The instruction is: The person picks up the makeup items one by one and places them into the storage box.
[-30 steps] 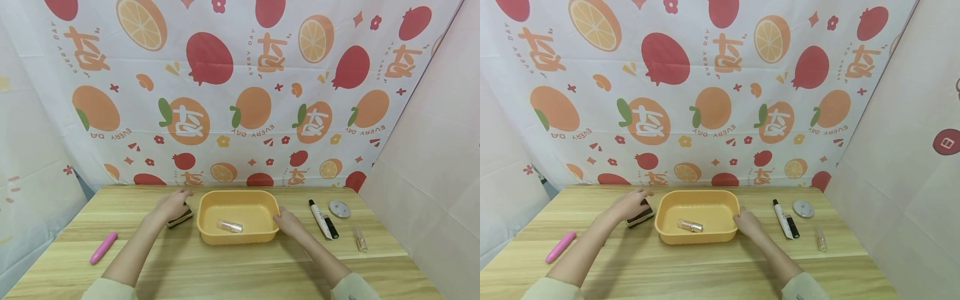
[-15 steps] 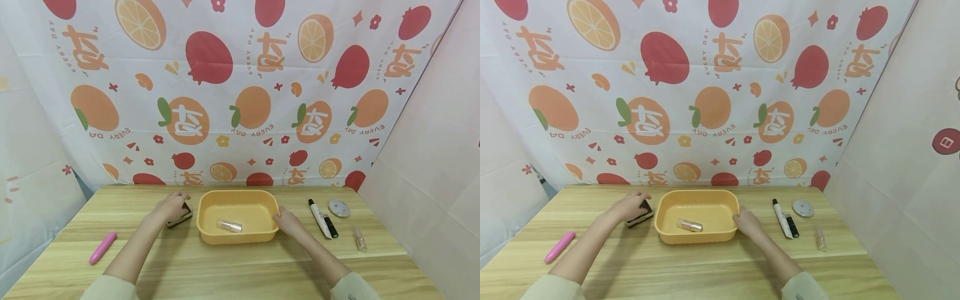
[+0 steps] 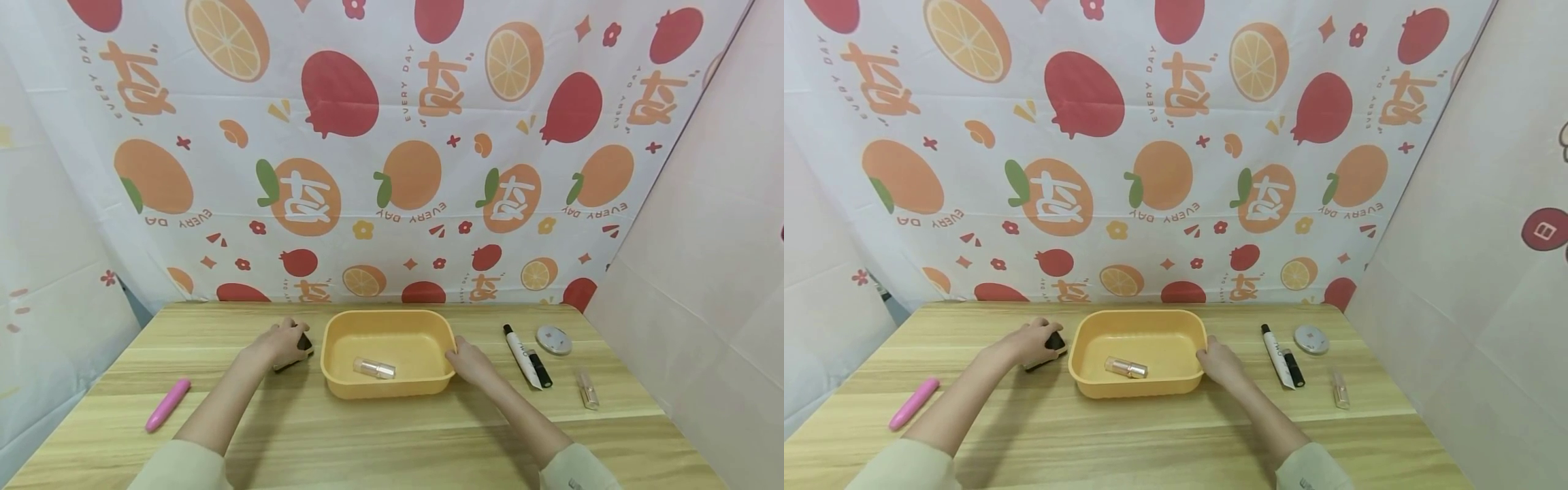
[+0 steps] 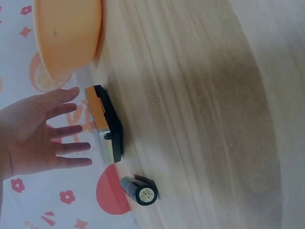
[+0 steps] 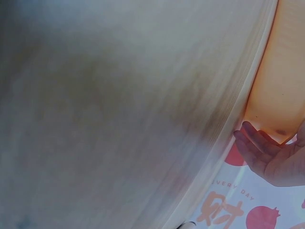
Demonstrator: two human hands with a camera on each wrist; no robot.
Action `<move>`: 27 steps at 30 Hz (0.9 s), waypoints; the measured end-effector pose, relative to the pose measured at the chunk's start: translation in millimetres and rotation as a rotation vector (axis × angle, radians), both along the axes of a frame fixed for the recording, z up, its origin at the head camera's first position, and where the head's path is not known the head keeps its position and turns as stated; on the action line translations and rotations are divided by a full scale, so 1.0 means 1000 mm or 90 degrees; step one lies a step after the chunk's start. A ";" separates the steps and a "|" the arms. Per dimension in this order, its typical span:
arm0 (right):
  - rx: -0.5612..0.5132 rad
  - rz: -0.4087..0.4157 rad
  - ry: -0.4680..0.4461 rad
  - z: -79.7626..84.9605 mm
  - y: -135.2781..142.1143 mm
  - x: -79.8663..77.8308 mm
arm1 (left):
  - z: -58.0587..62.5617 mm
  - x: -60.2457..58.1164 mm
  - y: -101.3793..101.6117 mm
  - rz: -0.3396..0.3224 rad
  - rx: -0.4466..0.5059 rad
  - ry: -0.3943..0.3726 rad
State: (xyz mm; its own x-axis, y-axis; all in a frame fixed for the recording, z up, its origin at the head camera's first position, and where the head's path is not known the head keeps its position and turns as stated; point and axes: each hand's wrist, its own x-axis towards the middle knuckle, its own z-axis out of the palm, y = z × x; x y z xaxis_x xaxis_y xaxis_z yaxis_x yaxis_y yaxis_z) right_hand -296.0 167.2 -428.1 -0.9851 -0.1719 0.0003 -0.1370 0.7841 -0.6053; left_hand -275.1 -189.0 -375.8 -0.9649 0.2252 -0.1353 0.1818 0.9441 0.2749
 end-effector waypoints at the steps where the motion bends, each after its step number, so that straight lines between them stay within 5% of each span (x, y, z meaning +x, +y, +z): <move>1: 0.001 -0.002 0.000 0.000 0.000 0.000 | 0.000 0.000 0.000 0.000 0.000 -0.002; 17: 0.007 -0.006 0.004 0.000 -0.001 0.001 | -0.009 -0.003 -0.008 -0.001 0.014 -0.026; 27: 0.005 -0.005 -0.006 0.001 -0.001 0.002 | -0.020 -0.009 -0.010 -0.001 0.017 0.006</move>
